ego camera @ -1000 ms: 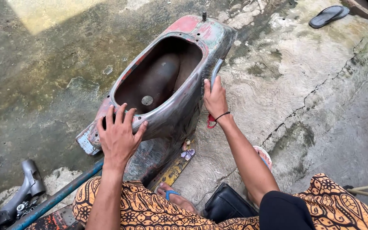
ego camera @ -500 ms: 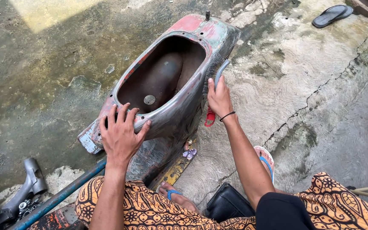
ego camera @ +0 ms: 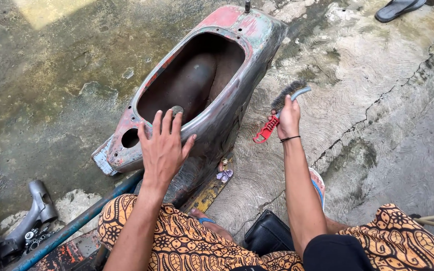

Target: A person is sitting on the ground and using a wire brush to scrub the exterior of a vintage scooter frame to prepare it for restoration.

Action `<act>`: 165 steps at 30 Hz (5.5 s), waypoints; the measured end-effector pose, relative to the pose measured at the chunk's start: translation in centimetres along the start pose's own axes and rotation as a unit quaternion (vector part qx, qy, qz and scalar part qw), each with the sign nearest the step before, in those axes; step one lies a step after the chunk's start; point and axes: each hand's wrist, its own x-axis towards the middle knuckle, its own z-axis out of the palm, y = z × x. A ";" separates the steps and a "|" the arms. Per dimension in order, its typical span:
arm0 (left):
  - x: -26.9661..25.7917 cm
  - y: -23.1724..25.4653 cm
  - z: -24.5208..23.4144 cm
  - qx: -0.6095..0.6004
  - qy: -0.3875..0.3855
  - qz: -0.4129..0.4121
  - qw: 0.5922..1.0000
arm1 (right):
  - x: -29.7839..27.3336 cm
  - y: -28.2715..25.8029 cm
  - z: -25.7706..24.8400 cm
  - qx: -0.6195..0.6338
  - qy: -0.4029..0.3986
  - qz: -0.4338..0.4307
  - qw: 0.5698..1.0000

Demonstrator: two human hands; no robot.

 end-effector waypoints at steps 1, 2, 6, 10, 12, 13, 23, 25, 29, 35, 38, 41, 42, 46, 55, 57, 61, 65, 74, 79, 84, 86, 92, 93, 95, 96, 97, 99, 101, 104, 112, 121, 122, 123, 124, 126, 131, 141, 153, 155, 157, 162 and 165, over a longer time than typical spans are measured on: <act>0.5 0.4 -0.2 0.019 0.013 0.026 0.999 | 0.6 0.1 -1.0 0.006 0.008 0.001 1.000; 0.9 0.9 -0.3 0.037 0.025 0.055 0.997 | 1.0 0.3 -2.3 0.013 0.018 0.004 1.000; 1.9 0.7 1.9 0.028 0.006 0.075 0.997 | 1.4 -0.5 -4.3 0.049 0.051 0.020 0.997; 2.2 0.2 2.5 0.010 -0.055 0.095 0.994 | 1.5 -0.5 -5.8 0.223 0.059 0.073 0.970; 2.8 0.1 1.8 -0.005 -0.088 0.098 0.991 | 2.1 -0.6 -6.3 0.304 0.057 0.104 0.945; 3.1 0.0 1.5 -0.018 -0.116 0.098 0.988 | 2.8 -0.2 -6.8 0.370 0.047 0.138 0.918; 4.9 0.5 -2.4 -0.110 -0.234 0.012 0.966 | -1.9 -3.9 -4.8 0.399 -0.032 0.193 0.896; 5.2 0.3 -1.8 -0.112 -0.243 0.010 0.963 | -3.7 -4.8 -3.4 0.328 -0.048 0.171 0.928; 5.2 0.1 -1.5 -0.099 -0.246 -0.007 0.964 | -5.5 -4.6 -1.1 0.071 -0.066 0.065 0.993; 5.0 0.4 -2.7 -0.120 -0.248 -0.008 0.961 | -8.0 -2.5 2.4 -0.039 -0.100 -0.002 0.994; 4.7 0.4 -3.0 -0.132 -0.238 -0.005 0.962 | -9.4 -2.6 4.0 -0.106 -0.129 -0.053 0.985; 4.5 -0.5 -1.7 -0.144 -0.196 0.037 0.969 | -10.0 -1.9 5.2 -0.165 -0.155 -0.125 0.966; 4.3 -1.0 -1.7 -0.145 -0.193 0.040 0.970 | -10.6 -1.9 5.5 -0.165 -0.154 -0.129 0.966; 3.1 -3.0 -2.3 -0.104 -0.152 0.039 0.982 | -11.6 0.2 7.3 -0.212 -0.160 -0.179 0.947; 2.0 -2.9 -3.0 -0.086 -0.183 0.045 0.978 | -23.4 5.9 9.6 -0.313 -0.147 -0.228 0.910; 2.0 -3.0 -2.8 -0.088 -0.180 0.049 0.978 | -22.8 5.7 9.3 -0.335 -0.154 -0.244 0.897; 1.7 -2.9 -2.9 -0.094 -0.165 0.042 0.981 | -20.1 0.9 9.6 -0.386 -0.121 -0.272 0.873; 1.8 -2.5 -3.4 -0.097 -0.159 0.036 0.982 | -13.3 -0.8 8.7 -0.358 -0.073 -0.274 0.890; 1.8 -2.1 -4.1 -0.082 -0.186 0.029 0.979 | -24.4 -0.1 8.6 -0.385 -0.172 -0.199 0.885; 1.8 -2.4 -3.3 -0.071 -0.196 0.034 0.977 | -24.2 0.9 9.1 -0.434 -0.155 -0.238 0.855; 1.8 -2.0 -3.5 -0.064 -0.194 0.020 0.979 | -19.1 -0.7 8.7 -0.458 -0.112 -0.263 0.842; 2.1 -1.6 -3.9 -0.062 -0.201 0.012 0.977 | -17.6 -3.0 8.9 -0.453 -0.079 -0.248 0.853; 2.4 -1.3 -4.0 -0.071 -0.203 -0.008 0.977 | -13.8 -2.1 9.0 -0.387 -0.078 -0.235 0.888; 2.8 -1.1 -3.8 -0.073 -0.199 -0.012 0.977 | -16.0 -2.4 9.0 -0.389 -0.081 -0.239 0.886; 2.9 -1.6 -3.7 -0.077 -0.192 -0.004 0.978 | -21.5 -2.1 9.4 -0.416 -0.121 -0.227 0.872; 2.8 -1.6 -3.6 -0.074 -0.193 -0.008 0.978 | -23.0 -0.6 8.9 -0.414 -0.125 -0.227 0.873; 2.7 -1.7 -3.6 -0.081 -0.195 -0.004 0.977 | -24.5 0.9 8.4 -0.418 -0.152 -0.224 0.867; 3.6 -1.9 -3.3 -0.087 -0.194 -0.006 0.977 | -23.4 1.8 8.4 -0.423 -0.185 -0.226 0.858; 2.9 -2.1 -2.7 -0.098 -0.186 -0.001 0.978 | -20.8 2.4 8.0 -0.476 -0.158 -0.260 0.825; 2.9 -2.4 -2.6 -0.095 -0.184 0.005 0.978 | -17.2 -2.3 8.5 -0.451 -0.071 -0.246 0.855; 2.8 -2.5 -3.0 -0.105 -0.175 0.006 0.979 | -20.9 0.8 8.6 -0.422 -0.123 -0.167 0.883; 2.8 -2.7 -1.8 -0.107 -0.138 0.022 0.984 | -12.8 -0.8 7.7 -0.354 -0.110 -0.224 0.901; 2.6 -2.7 -1.8 -0.109 -0.138 0.022 0.984 | -13.2 -1.7 7.6 -0.362 -0.105 -0.237 0.895; 2.1 -2.6 -1.8 -0.110 -0.140 0.021 0.984 | -14.9 -1.2 7.6 -0.363 -0.106 -0.236 0.895; 2.2 -2.7 -1.9 -0.112 -0.140 0.019 0.984 | -16.2 -1.1 7.9 -0.383 -0.106 -0.224 0.890; 2.1 -2.7 -2.1 -0.114 -0.139 0.018 0.984 | -19.1 -0.4 8.1 -0.401 -0.106 -0.212 0.885; 2.3 -3.0 -1.9 -0.122 -0.144 0.021 0.982 | -20.2 0.5 7.9 -0.413 -0.128 -0.187 0.882; 3.5 -2.6 -2.6 -0.124 -0.152 0.002 0.981 | -10.3 -0.6 7.7 -0.380 -0.101 -0.231 0.890; 3.3 -2.7 -3.3 -0.103 -0.158 0.042 0.981 | -12.9 -0.2 8.1 -0.392 -0.069 -0.212 0.893; 3.2 -2.8 -3.3 -0.114 -0.187 0.024 0.975 | -11.7 1.6 7.3 -0.351 -0.104 -0.211 0.907; 3.2 -2.9 -2.9 -0.115 -0.188 0.021 0.975 | -15.7 2.1 7.1 -0.363 -0.134 -0.201 0.900; 2.8 -3.1 -2.0 -0.108 -0.187 0.020 0.976 | -18.5 2.8 6.5 -0.424 -0.208 -0.188 0.861; 2.8 -3.1 -2.0 -0.110 -0.185 0.019 0.976 | -14.5 0.4 7.5 -0.426 -0.159 -0.241 0.857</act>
